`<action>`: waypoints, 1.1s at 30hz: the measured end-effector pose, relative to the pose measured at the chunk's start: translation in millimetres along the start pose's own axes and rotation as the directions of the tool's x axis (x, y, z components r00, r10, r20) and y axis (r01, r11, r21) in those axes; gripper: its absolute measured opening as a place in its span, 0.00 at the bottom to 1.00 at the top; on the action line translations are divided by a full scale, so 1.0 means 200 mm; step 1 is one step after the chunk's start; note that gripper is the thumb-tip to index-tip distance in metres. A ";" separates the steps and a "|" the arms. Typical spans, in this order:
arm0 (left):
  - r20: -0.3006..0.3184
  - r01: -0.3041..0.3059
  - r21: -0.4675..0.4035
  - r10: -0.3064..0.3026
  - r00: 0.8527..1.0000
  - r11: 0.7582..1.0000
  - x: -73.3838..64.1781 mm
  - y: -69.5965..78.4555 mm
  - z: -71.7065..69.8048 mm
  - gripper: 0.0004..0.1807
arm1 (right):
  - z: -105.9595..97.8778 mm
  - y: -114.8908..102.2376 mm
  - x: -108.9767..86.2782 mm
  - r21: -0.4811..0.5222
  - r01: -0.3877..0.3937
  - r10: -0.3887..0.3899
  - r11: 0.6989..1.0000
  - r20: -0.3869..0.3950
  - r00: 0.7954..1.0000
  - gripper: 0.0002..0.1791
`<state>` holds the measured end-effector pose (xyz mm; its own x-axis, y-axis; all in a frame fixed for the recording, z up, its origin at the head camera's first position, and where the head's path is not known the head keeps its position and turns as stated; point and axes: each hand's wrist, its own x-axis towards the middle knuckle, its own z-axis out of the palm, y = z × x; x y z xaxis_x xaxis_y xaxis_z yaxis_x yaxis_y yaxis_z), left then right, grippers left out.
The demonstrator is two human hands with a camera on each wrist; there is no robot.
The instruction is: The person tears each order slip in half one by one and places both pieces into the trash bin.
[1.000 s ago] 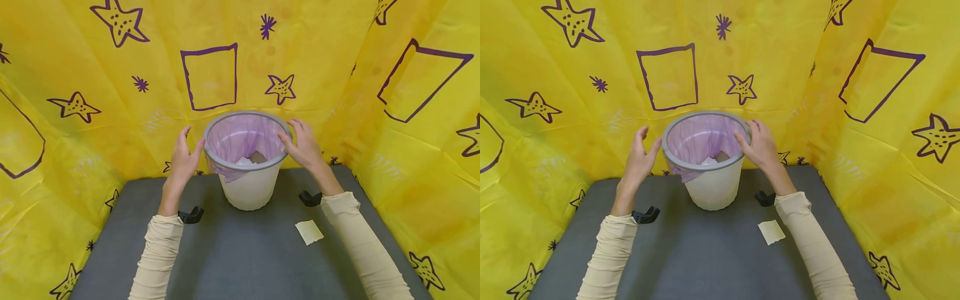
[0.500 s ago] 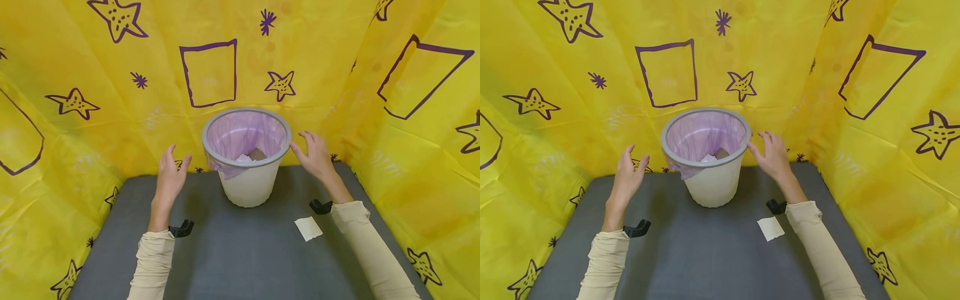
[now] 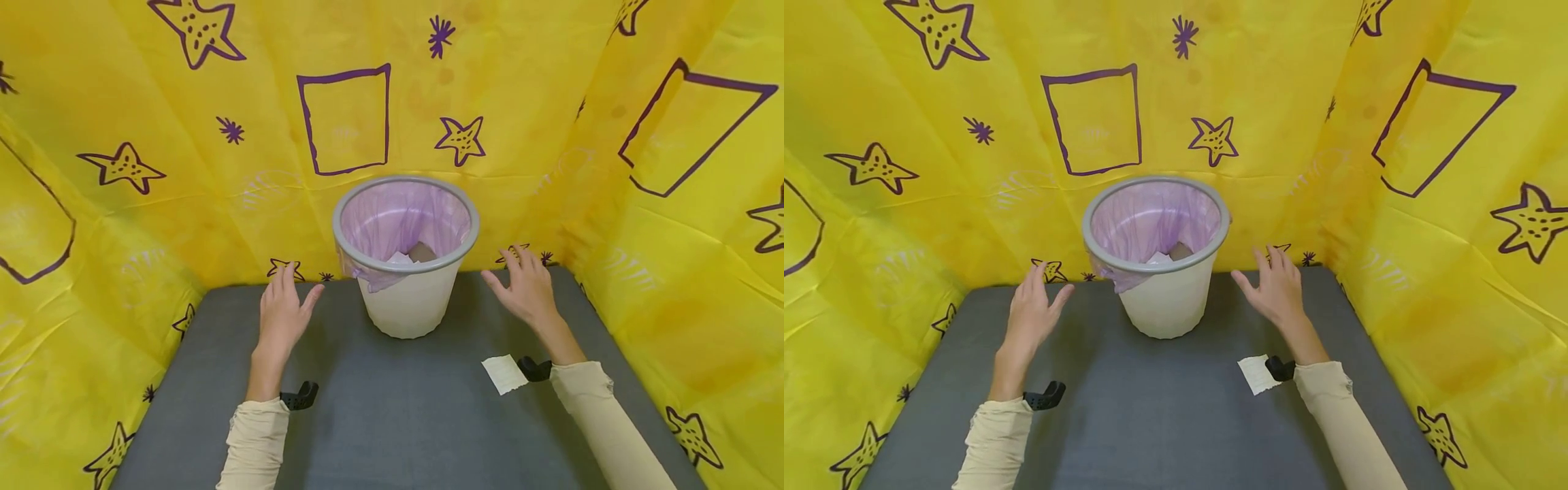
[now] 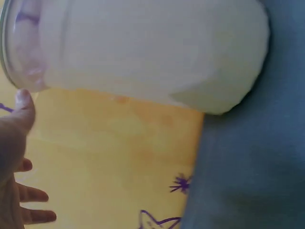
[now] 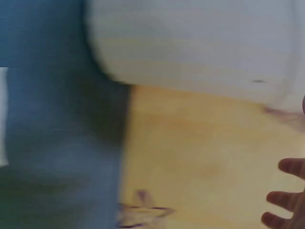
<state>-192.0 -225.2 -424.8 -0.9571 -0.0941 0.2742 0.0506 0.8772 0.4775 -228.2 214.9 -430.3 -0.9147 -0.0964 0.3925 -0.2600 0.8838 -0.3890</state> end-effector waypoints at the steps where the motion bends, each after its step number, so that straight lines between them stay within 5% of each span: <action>1: 0.018 0.013 0.023 -0.014 1.000 1.000 -0.03 0.00 0.03 0.48 | 0.03 0.03 -0.04 -0.015 -0.006 0.006 1.000 0.004 1.000 0.39; 6: 0.097 0.060 0.112 -0.071 0.993 0.992 -0.15 -0.02 0.16 0.50 | 0.13 0.10 -0.17 -0.011 -0.058 0.058 0.998 0.018 0.998 0.39; 10: 0.123 0.068 0.101 -0.080 0.989 0.993 -0.19 -0.03 0.23 0.49 | 0.17 0.11 -0.20 -0.020 -0.062 0.063 0.998 0.036 0.997 0.40; 17: 0.095 0.069 0.083 -0.077 0.992 0.994 -0.20 -0.03 0.26 0.48 | 0.20 0.09 -0.22 -0.034 -0.078 0.080 0.996 0.072 0.994 0.42; 33: 0.184 0.092 0.075 -0.105 0.977 0.993 -0.26 -0.04 0.33 0.48 | 0.28 0.08 -0.33 -0.009 -0.099 0.099 0.995 0.137 0.986 0.44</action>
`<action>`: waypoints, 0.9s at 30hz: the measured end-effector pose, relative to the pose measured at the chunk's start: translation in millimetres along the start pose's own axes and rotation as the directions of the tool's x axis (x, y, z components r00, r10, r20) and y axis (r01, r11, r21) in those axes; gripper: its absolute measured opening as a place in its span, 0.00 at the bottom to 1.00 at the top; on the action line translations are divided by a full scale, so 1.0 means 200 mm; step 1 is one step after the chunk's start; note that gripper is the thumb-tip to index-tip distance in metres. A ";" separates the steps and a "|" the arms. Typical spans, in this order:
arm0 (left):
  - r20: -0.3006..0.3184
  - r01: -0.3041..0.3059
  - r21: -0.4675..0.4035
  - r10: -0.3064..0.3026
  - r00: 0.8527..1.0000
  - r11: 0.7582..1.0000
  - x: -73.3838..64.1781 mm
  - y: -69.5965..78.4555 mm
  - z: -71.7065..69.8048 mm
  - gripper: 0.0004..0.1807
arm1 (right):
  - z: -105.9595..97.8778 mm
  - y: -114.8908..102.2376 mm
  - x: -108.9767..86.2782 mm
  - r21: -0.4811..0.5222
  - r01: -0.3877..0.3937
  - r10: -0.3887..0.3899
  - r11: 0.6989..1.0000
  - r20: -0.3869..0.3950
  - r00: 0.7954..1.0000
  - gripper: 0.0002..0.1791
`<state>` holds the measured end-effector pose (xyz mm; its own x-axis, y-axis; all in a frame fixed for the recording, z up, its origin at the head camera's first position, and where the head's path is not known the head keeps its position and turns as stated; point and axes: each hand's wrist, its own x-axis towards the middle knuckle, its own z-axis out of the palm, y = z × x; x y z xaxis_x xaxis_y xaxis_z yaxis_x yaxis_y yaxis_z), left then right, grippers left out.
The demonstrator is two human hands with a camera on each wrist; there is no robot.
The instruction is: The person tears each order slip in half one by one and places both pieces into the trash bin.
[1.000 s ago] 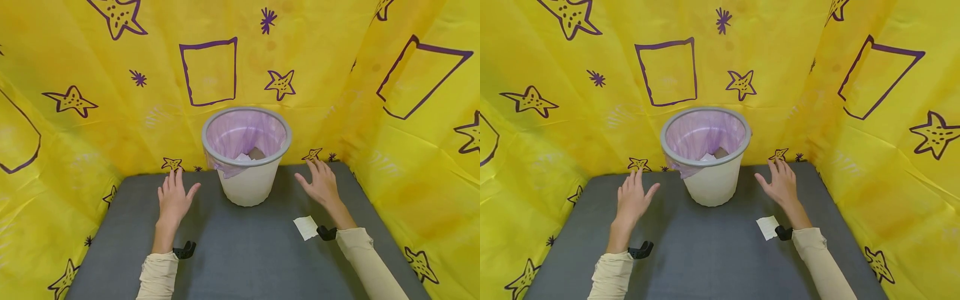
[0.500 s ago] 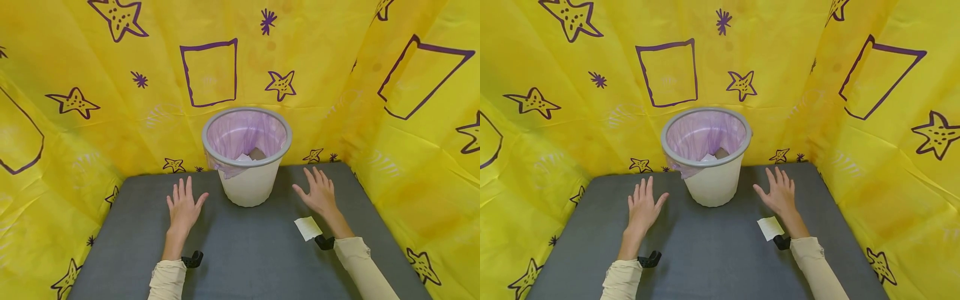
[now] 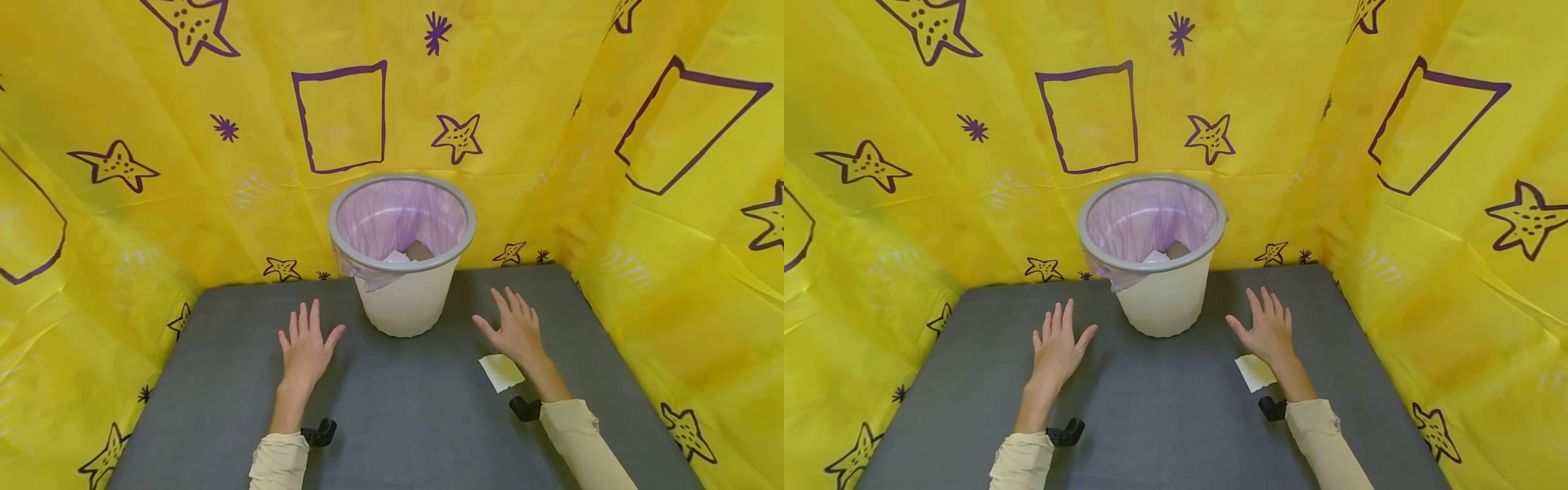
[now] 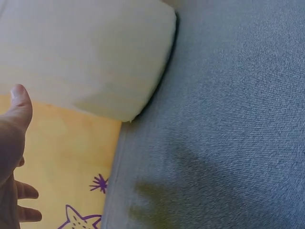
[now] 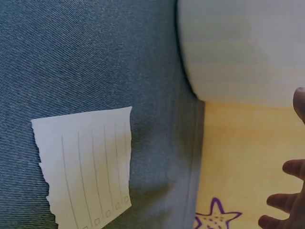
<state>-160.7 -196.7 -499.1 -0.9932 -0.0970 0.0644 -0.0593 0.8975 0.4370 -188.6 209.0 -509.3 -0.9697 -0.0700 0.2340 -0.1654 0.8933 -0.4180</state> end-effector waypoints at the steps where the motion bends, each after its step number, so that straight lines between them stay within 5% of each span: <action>1: 0.013 0.000 0.000 0.000 1.000 1.000 0.00 0.00 0.01 0.48 | 0.00 0.00 0.00 -0.004 0.000 0.000 1.000 0.000 1.000 0.44; 6: 0.050 -0.010 -0.003 0.010 0.999 1.000 -0.01 0.01 0.06 0.48 | 0.02 0.02 -0.03 -0.008 -0.003 0.003 1.000 0.006 1.000 0.44; 15: 0.023 -0.109 -0.064 0.111 0.994 0.992 -0.10 0.13 0.17 0.44 | 0.05 0.03 -0.07 0.023 0.003 -0.003 1.000 0.025 1.000 0.43; 27: 0.038 -0.275 -0.109 0.280 0.959 0.955 -0.20 0.32 0.33 0.43 | 0.08 0.06 -0.12 0.022 0.005 -0.005 1.000 0.022 1.000 0.42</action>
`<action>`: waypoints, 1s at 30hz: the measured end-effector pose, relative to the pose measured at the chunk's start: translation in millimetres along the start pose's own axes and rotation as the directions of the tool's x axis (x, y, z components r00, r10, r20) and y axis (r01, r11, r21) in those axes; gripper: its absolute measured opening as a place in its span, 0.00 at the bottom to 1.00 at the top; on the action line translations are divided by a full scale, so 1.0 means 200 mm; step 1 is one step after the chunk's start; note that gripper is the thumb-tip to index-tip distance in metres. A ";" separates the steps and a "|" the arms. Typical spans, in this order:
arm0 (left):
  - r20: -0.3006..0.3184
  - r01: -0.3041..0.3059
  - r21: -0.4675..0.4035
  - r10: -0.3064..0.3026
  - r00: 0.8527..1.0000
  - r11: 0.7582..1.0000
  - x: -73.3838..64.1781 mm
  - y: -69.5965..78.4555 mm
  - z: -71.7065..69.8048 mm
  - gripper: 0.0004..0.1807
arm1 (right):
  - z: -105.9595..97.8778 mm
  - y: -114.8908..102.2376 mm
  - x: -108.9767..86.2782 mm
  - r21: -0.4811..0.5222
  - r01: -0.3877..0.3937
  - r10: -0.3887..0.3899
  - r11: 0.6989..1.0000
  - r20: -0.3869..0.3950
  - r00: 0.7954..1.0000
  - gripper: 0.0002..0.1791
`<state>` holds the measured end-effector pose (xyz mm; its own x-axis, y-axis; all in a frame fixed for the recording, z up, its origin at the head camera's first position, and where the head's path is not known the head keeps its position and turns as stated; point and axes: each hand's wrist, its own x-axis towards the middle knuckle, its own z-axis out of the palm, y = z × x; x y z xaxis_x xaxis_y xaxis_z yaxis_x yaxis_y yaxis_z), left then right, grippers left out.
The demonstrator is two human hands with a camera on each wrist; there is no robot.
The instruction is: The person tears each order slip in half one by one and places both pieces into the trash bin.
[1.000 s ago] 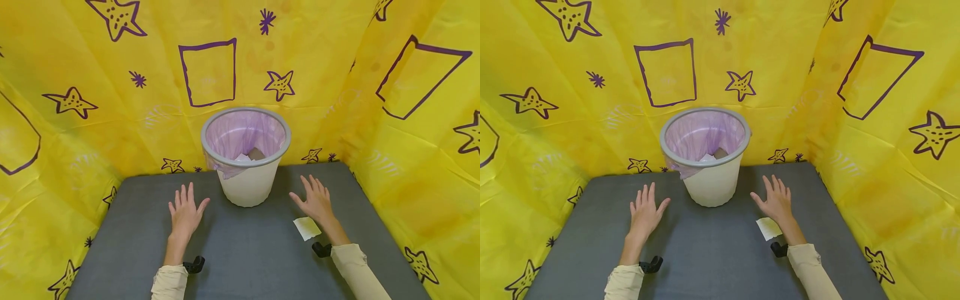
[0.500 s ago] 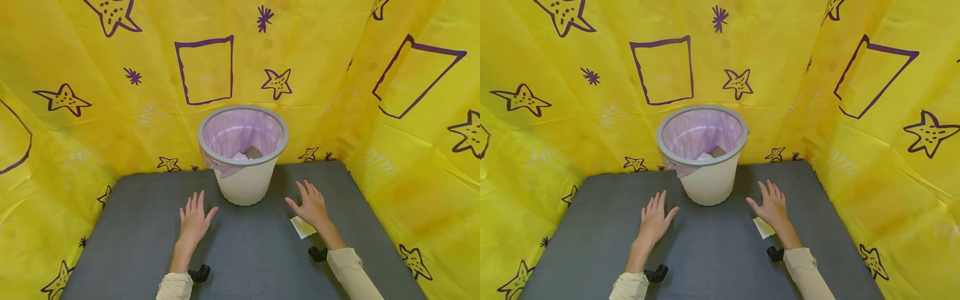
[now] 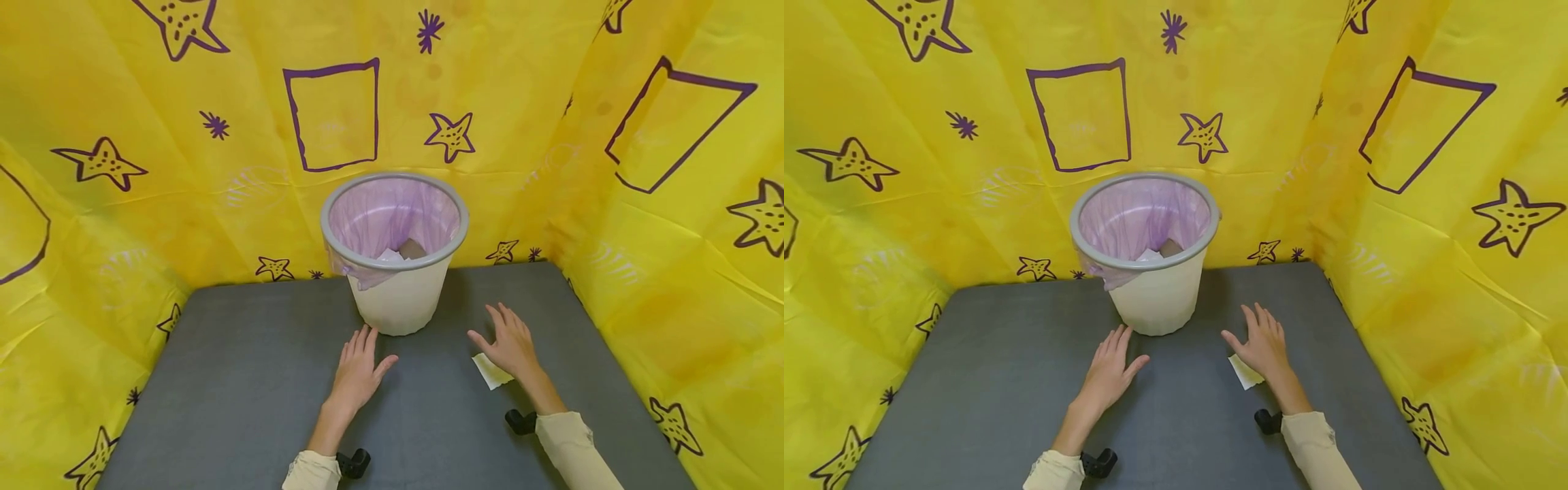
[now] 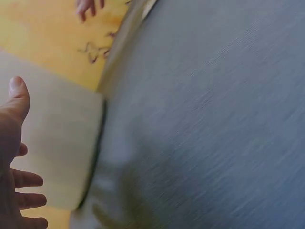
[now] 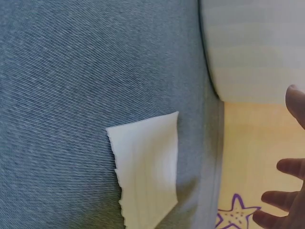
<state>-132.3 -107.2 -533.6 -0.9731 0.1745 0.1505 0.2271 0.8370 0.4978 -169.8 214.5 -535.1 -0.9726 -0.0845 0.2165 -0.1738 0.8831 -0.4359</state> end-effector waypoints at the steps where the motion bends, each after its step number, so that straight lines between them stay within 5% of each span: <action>1: 0.012 -0.009 -0.005 0.009 1.000 1.000 -0.01 0.01 0.02 0.43 | 0.00 0.00 -0.01 0.000 -0.003 0.003 1.000 0.003 1.000 0.42; 9: 0.060 -0.118 -0.009 0.118 0.991 0.993 -0.02 0.11 0.17 0.43 | 0.02 0.03 -0.04 -0.016 -0.001 0.001 1.000 0.004 1.000 0.42; 17: 0.091 -0.225 0.020 0.222 0.971 0.974 0.07 0.21 0.19 0.36 | 0.03 0.04 -0.07 -0.015 0.009 -0.009 1.000 0.010 1.000 0.41; 30: 0.126 -0.269 0.020 0.265 0.956 0.963 0.21 0.31 0.23 0.35 | 0.05 0.06 -0.09 -0.025 0.000 0.000 1.000 0.009 1.000 0.41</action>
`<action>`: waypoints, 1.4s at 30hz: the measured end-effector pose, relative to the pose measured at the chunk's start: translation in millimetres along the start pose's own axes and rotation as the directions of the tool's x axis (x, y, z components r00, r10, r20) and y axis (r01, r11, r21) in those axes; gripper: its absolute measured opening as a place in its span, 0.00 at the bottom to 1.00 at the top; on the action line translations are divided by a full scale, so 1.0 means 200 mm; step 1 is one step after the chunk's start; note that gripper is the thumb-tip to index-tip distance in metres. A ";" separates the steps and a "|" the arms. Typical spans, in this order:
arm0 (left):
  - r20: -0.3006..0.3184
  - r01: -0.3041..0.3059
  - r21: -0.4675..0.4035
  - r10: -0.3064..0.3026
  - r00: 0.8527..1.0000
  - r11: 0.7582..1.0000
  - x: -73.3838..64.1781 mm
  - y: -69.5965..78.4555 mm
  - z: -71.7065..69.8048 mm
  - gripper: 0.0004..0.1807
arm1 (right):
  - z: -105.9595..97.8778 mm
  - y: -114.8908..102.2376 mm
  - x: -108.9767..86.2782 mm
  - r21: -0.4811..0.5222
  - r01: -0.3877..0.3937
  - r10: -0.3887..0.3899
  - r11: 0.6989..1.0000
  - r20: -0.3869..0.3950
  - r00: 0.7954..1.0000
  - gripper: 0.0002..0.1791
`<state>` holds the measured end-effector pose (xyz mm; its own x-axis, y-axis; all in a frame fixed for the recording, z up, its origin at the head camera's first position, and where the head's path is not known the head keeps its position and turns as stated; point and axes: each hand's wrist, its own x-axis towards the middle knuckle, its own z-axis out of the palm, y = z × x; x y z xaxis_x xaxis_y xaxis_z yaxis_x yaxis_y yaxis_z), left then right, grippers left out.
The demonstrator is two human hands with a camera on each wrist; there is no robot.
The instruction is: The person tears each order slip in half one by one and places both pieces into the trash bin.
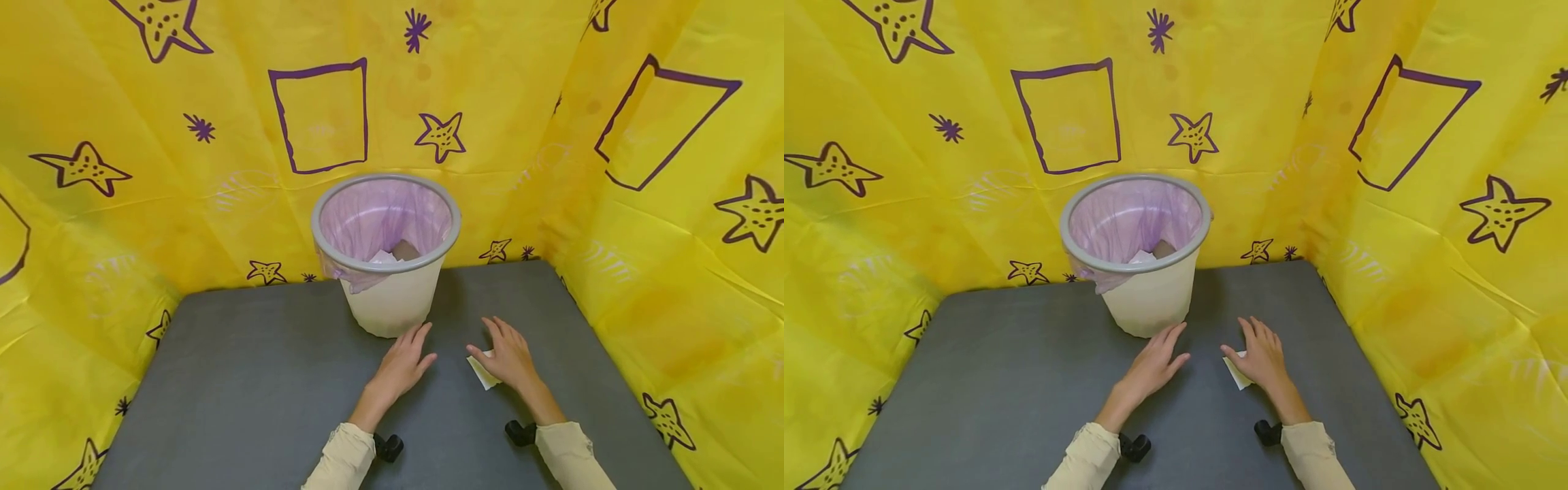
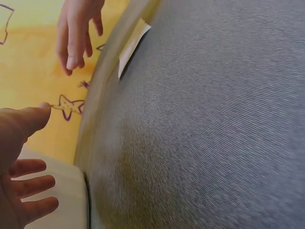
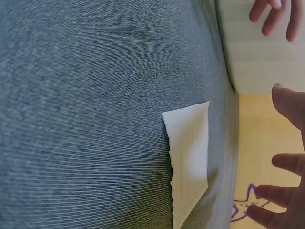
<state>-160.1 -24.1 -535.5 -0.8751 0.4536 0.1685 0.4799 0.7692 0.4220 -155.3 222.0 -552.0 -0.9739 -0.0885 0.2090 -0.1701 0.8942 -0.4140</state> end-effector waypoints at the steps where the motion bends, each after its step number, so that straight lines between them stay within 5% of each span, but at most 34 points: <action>1: 0.008 -0.004 0.001 0.004 1.000 1.000 0.02 0.00 0.00 0.35 | 0.00 0.00 0.00 -0.006 0.004 -0.004 1.000 -0.002 1.000 0.41; 8: 0.113 -0.017 0.020 0.014 0.993 1.000 0.14 0.05 0.02 0.34 | 0.01 0.01 -0.02 -0.046 0.014 -0.013 0.999 0.012 1.000 0.40; 15: 0.111 -0.038 0.060 0.032 0.993 0.997 0.22 0.11 0.11 0.31 | 0.03 0.03 -0.04 -0.069 0.028 -0.029 0.997 -0.011 1.000 0.34; 24: 0.150 -0.047 0.072 0.036 0.988 0.996 0.32 0.17 0.24 0.26 | 0.05 0.03 -0.05 -0.016 -0.009 0.010 1.000 0.074 0.997 0.33; 34: 0.208 0.029 0.053 -0.040 0.977 0.998 0.35 0.22 0.32 0.22 | 0.06 0.01 -0.05 0.026 0.042 -0.044 0.999 0.064 0.997 0.25; 42: 0.188 -0.002 0.069 -0.011 0.982 0.998 0.34 0.23 0.32 0.10 | 0.09 0.01 -0.06 0.053 0.168 -0.166 0.984 -0.045 0.985 0.16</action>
<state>-193.8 72.6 -562.0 -0.8530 0.5218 -0.0070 0.4849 0.7975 0.3590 -146.8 217.6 -571.7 -0.9243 -0.2162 0.3144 -0.3394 0.8422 -0.4189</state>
